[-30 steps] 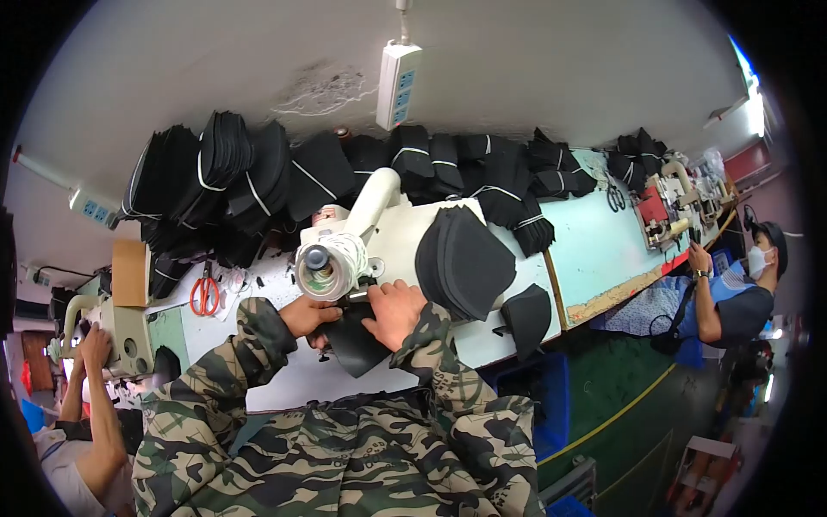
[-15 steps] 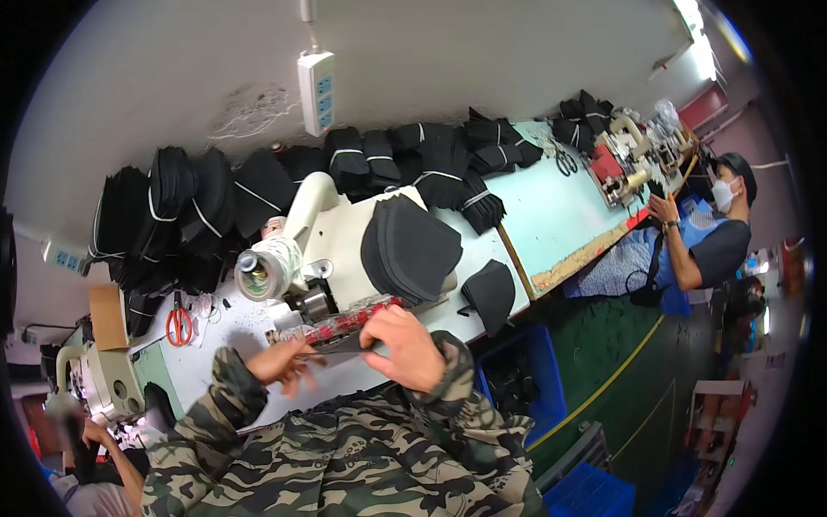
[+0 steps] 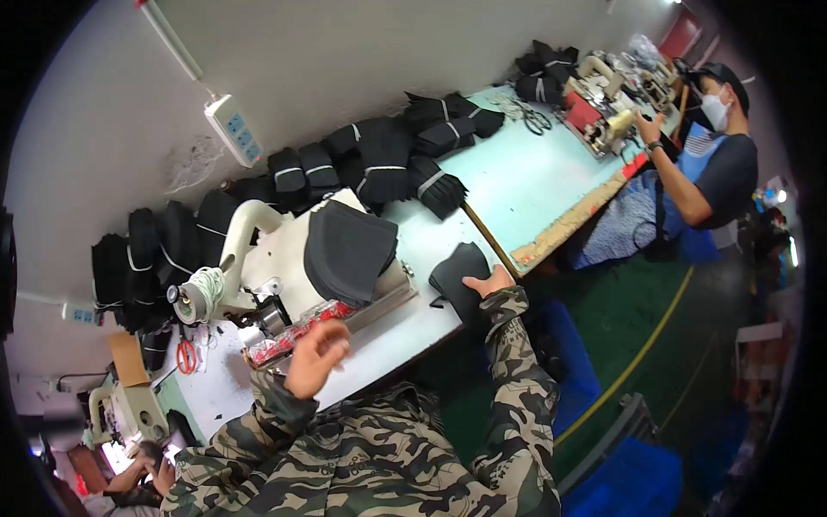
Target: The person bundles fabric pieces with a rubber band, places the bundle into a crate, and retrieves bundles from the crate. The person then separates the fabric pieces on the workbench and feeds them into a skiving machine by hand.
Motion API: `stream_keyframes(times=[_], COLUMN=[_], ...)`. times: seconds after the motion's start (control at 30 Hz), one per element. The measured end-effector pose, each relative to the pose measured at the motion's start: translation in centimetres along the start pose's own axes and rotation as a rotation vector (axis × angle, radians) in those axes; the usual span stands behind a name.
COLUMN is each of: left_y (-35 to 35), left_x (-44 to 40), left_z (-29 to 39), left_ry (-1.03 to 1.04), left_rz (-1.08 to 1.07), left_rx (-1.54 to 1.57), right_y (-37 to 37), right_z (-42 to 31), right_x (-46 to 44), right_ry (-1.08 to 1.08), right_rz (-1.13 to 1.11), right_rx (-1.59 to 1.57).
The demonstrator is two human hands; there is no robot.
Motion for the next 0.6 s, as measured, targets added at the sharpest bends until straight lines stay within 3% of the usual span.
stream_keyframes(times=[0.07,0.13,0.2,0.23,0.27,0.33,0.4,0.5,0.6], left_y=[-3.4,-5.5,-5.5,-5.0,-4.7,-4.8,-4.1,-1.6,1.0], left_x=[-2.0,-5.3,-8.7,-10.2,-11.3,-13.5,-15.6,-16.6,-16.4], left_z=[5.1,2.0,3.0,3.3,3.1,1.9,1.3,4.8,7.9], left_ry=[0.014,-0.061,-0.31,-0.283,-0.264,-0.424,-0.439,-0.306,-0.113], left_rz=[0.401,0.61,0.53,0.576,0.616,0.458,0.341,0.461,0.493], left_rx=[-0.342,-0.4,-0.515,-0.667,-0.821,-0.581,-0.477,-0.579,-0.455], right_y=[-0.7,1.0,4.3,4.4,6.0,4.5,3.2,4.0,2.7], right_z=[-2.7,-2.5,-2.0,-4.0,-3.8,-6.2,-7.3,-6.5,-6.8], right_x=[0.2,-0.6,-2.7,-1.7,-2.0,-0.1,1.9,1.6,1.3], right_ry=[0.115,0.067,-0.019,-0.02,-0.033,-0.15,-0.125,-0.136,-0.205], right_rz=[-0.2,-0.202,-0.304,-0.515,-0.519,-0.228,-0.214,-0.18,-0.155], right_rx=[0.09,0.022,-0.064,-0.181,-0.203,-0.095,-0.283,-0.333,-0.356])
Point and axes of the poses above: each hand's wrist, its own x-axis away from the middle knuckle, its own y-axis out of the palm, z = x × y, the point moved 6 cm from there along -x, towards the middle knuckle
